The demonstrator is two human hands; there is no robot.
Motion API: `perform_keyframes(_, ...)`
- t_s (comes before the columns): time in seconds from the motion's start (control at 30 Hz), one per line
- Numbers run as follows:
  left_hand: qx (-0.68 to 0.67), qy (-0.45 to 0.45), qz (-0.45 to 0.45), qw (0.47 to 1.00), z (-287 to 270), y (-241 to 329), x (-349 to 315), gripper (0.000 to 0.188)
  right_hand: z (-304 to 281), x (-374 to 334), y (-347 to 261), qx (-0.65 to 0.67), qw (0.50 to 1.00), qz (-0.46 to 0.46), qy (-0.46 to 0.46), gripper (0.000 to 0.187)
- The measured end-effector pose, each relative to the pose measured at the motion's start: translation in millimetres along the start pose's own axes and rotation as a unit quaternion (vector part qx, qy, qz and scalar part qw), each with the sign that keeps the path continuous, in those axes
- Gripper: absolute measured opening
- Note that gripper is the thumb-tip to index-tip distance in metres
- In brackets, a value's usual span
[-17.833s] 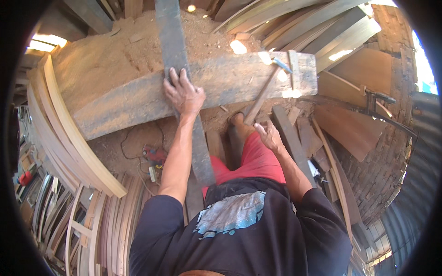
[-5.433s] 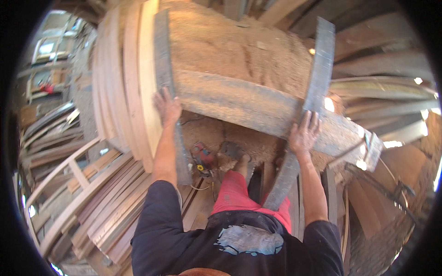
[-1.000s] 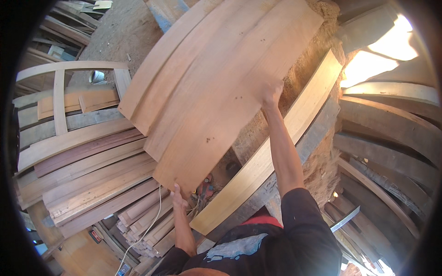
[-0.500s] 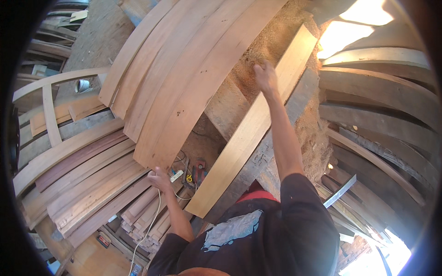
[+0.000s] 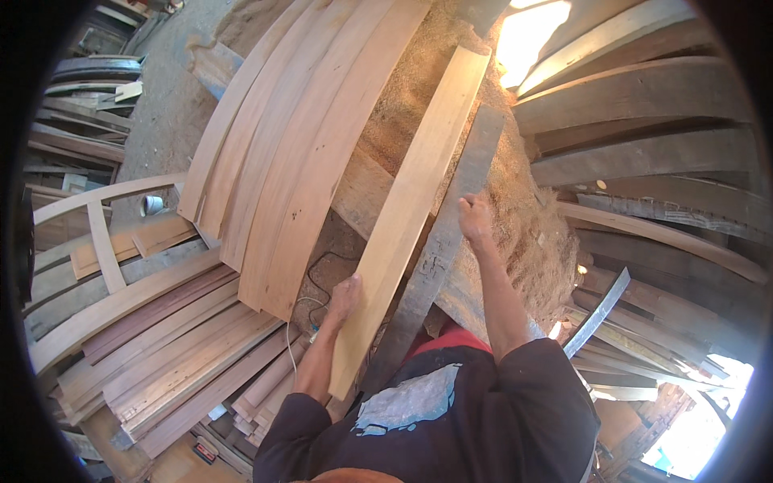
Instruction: The person hammers nails into a wooden frame to secure it, then places several curved wooden planks onto the frame. They align the planks side by side to form a larger curved panel.
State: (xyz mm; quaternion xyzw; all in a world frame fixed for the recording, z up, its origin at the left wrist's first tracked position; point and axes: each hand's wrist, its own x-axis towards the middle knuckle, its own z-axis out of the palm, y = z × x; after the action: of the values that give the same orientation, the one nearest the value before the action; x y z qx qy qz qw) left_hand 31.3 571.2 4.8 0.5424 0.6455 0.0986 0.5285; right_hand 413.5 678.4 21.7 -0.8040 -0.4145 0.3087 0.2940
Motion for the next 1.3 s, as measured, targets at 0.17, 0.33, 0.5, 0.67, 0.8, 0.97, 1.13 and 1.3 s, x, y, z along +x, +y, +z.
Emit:
perform_keyframes(0.17,-0.031,-0.077,-0.039,0.996,-43,4,-49,0.065,11,-58,-75,0.214,0.952,0.137,-0.173,0.056)
perform_keyframes(0.33,-0.55,-0.402,-0.129,0.721,-26,14,-93,0.051,53,-115,-115,0.389,0.901,0.074,-0.177,0.078)
perform_keyframes(0.5,-0.653,-0.519,-0.053,0.549,31,32,-94,0.041,22,-111,-154,0.4,0.889,0.134,-0.179,0.083)
perform_keyframes(0.67,-0.332,-0.223,0.013,0.916,2,63,-86,0.058,-2,-104,-165,0.455,0.873,0.041,-0.171,0.07)
perform_keyframes(0.8,-0.102,0.029,0.205,0.973,-25,119,-62,0.058,-72,-97,-219,0.514,0.834,0.045,-0.195,0.053)
perform_keyframes(0.97,-0.062,0.169,0.315,0.932,-2,241,-51,0.048,-146,-45,-258,0.483,0.871,-0.069,-0.063,0.052)
perform_keyframes(1.13,-0.111,0.177,0.262,0.942,79,316,-56,0.04,-242,-23,-288,0.124,0.97,-0.159,0.134,0.053)
perform_keyframes(1.3,-0.24,-0.114,0.373,0.889,164,343,-82,0.053,-321,-41,-225,0.204,0.948,-0.237,0.059,0.046)
